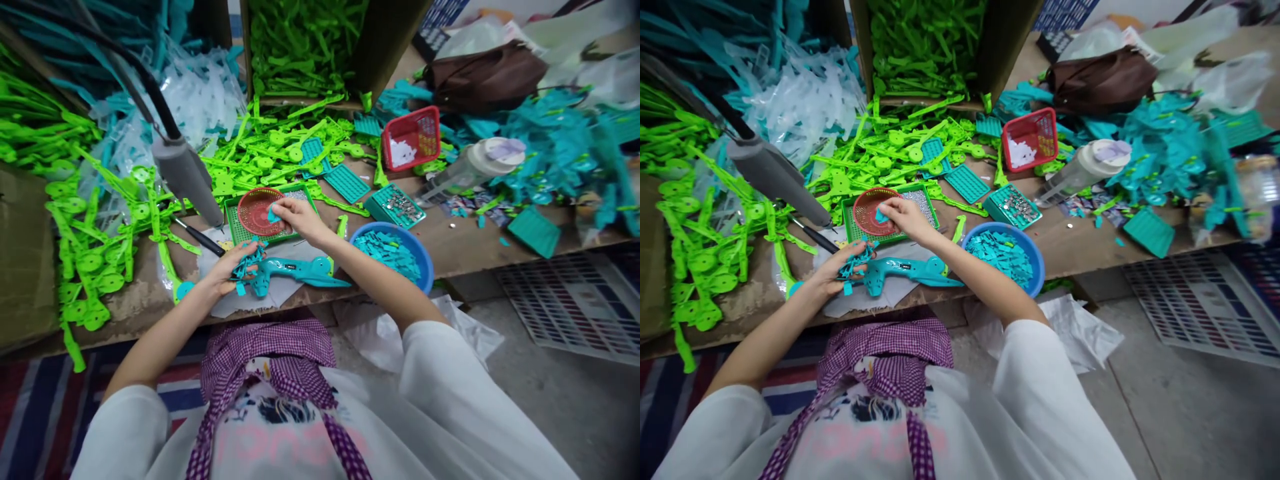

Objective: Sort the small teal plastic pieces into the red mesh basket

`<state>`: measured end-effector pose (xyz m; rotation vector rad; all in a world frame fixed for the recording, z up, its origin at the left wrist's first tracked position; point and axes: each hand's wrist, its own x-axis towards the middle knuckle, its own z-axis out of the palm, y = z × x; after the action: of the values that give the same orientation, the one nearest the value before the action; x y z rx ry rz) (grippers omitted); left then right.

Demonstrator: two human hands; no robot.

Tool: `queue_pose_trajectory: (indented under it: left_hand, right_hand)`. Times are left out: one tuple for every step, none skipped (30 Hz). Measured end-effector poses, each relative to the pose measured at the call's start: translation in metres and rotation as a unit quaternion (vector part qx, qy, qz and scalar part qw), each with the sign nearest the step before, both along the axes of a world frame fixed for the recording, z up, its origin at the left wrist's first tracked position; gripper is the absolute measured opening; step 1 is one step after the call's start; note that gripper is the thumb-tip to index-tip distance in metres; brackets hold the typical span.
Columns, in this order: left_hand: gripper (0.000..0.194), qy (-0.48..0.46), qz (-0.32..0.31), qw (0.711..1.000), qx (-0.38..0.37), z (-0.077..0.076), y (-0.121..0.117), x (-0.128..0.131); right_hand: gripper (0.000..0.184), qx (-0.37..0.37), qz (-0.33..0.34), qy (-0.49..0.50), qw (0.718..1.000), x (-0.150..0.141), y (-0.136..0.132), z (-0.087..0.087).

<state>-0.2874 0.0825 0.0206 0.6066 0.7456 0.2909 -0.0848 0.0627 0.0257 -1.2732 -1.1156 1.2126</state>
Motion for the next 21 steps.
queue_pose_trajectory:
  left_hand:
    - [0.03, 0.003, 0.004, 1.0, 0.0, 0.0, 0.0, -0.002]
    - [0.03, 0.006, 0.008, 1.0, 0.0, 0.0, 0.0, -0.003]
    - [0.03, 0.007, 0.013, 1.0, 0.0, -0.001, -0.001, -0.005]
    - [0.031, 0.008, 0.017, 1.0, -0.001, -0.001, -0.002, -0.007]
    - [0.031, 0.007, 0.019, 1.0, -0.001, -0.001, -0.002, -0.009]
    - [0.031, 0.005, 0.021, 1.0, -0.002, -0.001, -0.003, -0.011]
    - [0.031, 0.004, 0.021, 1.0, -0.003, -0.001, -0.004, -0.012]
    - [0.03, 0.003, 0.022, 1.0, -0.004, -0.001, -0.005, -0.013]
    - [0.029, 0.006, 0.023, 1.0, -0.005, 0.0, -0.005, -0.012]
    - [0.027, 0.011, 0.025, 1.0, -0.006, 0.001, -0.004, -0.011]
    - [0.024, 0.016, 0.029, 0.999, -0.005, 0.003, -0.003, -0.009]
    - [0.022, 0.019, 0.032, 0.999, -0.002, 0.006, -0.001, -0.006]
    - [0.021, 0.021, 0.036, 0.999, 0.002, 0.009, 0.001, -0.003]
    - [0.02, 0.02, 0.04, 0.999, 0.007, 0.013, 0.004, 0.0]
    - [0.019, 0.02, 0.043, 0.999, 0.013, 0.016, 0.006, 0.004]
    - [0.02, 0.02, 0.043, 0.999, 0.018, 0.019, 0.008, 0.006]
    - [0.02, 0.022, 0.041, 0.999, 0.021, 0.022, 0.01, 0.008]
    - [0.021, 0.024, 0.037, 0.999, 0.022, 0.023, 0.011, 0.009]
    - [0.022, 0.027, 0.03, 0.999, 0.023, 0.024, 0.011, 0.009]
    - [0.022, 0.03, 0.022, 0.999, 0.023, 0.023, 0.011, 0.008]
    - [0.023, 0.034, 0.012, 0.999, 0.023, 0.022, 0.01, 0.006]
  right_hand:
    - [0.016, 0.01, -0.009, -0.003, 1.0, -0.001, 0.005, 0.001]
    - [0.015, 0.012, -0.013, 0.001, 1.0, -0.002, 0.009, 0.002]
    - [0.014, 0.006, -0.013, 0.011, 1.0, -0.003, 0.012, 0.003]
    - [0.014, -0.009, -0.009, 0.025, 1.0, -0.004, 0.013, 0.004]
    - [0.014, -0.031, -0.004, 0.044, 0.999, -0.005, 0.013, 0.005]
    - [0.014, -0.056, -0.001, 0.065, 0.996, -0.005, 0.013, 0.007]
    - [0.015, -0.08, -0.002, 0.091, 0.993, -0.005, 0.011, 0.008]
    - [0.016, -0.105, -0.007, 0.119, 0.987, -0.005, 0.009, 0.009]
    - [0.017, -0.13, -0.014, 0.149, 0.98, -0.005, 0.007, 0.01]
    - [0.019, -0.155, -0.024, 0.179, 0.971, -0.006, 0.006, 0.01]
    - [0.022, -0.181, -0.033, 0.207, 0.961, -0.007, 0.005, 0.01]
    - [0.025, -0.207, -0.038, 0.232, 0.95, -0.009, 0.005, 0.01]
    - [0.029, -0.231, -0.036, 0.253, 0.939, -0.011, 0.005, 0.01]
    - [0.031, -0.251, -0.029, 0.272, 0.929, -0.013, 0.006, 0.01]
    - [0.033, -0.265, -0.017, 0.288, 0.92, -0.016, 0.006, 0.01]
    - [0.035, -0.273, -0.004, 0.302, 0.913, -0.018, 0.005, 0.01]
    - [0.035, -0.279, 0.006, 0.314, 0.907, -0.021, 0.004, 0.01]
    - [0.034, -0.283, 0.01, 0.325, 0.902, -0.024, 0.002, 0.01]
    - [0.032, -0.287, 0.01, 0.333, 0.898, -0.027, -0.001, 0.01]
    - [0.029, -0.292, 0.006, 0.34, 0.894, -0.031, -0.004, 0.01]
    - [0.026, -0.297, 0.0, 0.345, 0.89, -0.034, -0.008, 0.009]
